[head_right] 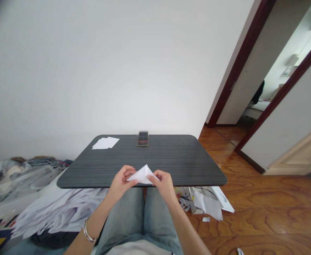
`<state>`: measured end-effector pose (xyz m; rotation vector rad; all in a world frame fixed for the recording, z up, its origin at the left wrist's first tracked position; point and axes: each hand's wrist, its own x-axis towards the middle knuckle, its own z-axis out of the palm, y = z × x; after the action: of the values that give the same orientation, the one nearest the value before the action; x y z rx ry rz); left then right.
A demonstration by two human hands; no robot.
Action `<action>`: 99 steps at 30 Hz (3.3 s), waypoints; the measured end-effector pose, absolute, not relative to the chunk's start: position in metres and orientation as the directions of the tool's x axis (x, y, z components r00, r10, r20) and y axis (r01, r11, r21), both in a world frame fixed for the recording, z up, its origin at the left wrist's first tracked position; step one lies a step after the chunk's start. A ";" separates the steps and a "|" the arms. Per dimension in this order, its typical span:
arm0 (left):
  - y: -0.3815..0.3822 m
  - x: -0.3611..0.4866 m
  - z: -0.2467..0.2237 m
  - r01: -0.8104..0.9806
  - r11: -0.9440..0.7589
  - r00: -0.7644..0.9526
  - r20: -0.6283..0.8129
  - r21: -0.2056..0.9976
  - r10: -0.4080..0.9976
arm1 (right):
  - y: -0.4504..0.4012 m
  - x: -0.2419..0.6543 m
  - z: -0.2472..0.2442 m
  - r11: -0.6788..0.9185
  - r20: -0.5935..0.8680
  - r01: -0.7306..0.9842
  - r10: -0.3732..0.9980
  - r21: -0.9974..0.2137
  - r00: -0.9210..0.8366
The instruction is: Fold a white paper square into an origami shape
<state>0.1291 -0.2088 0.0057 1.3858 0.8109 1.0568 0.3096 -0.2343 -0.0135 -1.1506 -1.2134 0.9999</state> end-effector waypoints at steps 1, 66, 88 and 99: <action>-0.208 0.130 0.008 -0.099 -0.109 0.355 0.137 0.989 0.925 | -0.234 0.309 -0.013 0.162 0.164 0.023 0.981 -0.986 0.103; -0.211 0.145 0.031 -0.081 -0.057 0.278 0.077 0.995 0.957 | -0.246 0.296 0.006 0.188 0.194 0.080 0.978 -0.979 0.078; -0.213 0.145 0.034 -0.117 -0.014 0.269 0.045 0.993 0.962 | -0.248 0.295 0.013 0.178 0.188 0.091 0.976 -0.980 0.108; -0.214 0.145 0.034 -0.121 -0.014 0.228 0.041 0.993 0.973 | -0.248 0.300 0.010 0.161 0.167 0.066 0.981 -0.985 0.099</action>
<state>0.1446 -0.2137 0.0337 1.2421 0.9391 1.1110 0.3004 -0.2477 0.0098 -1.1755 -1.2467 0.9837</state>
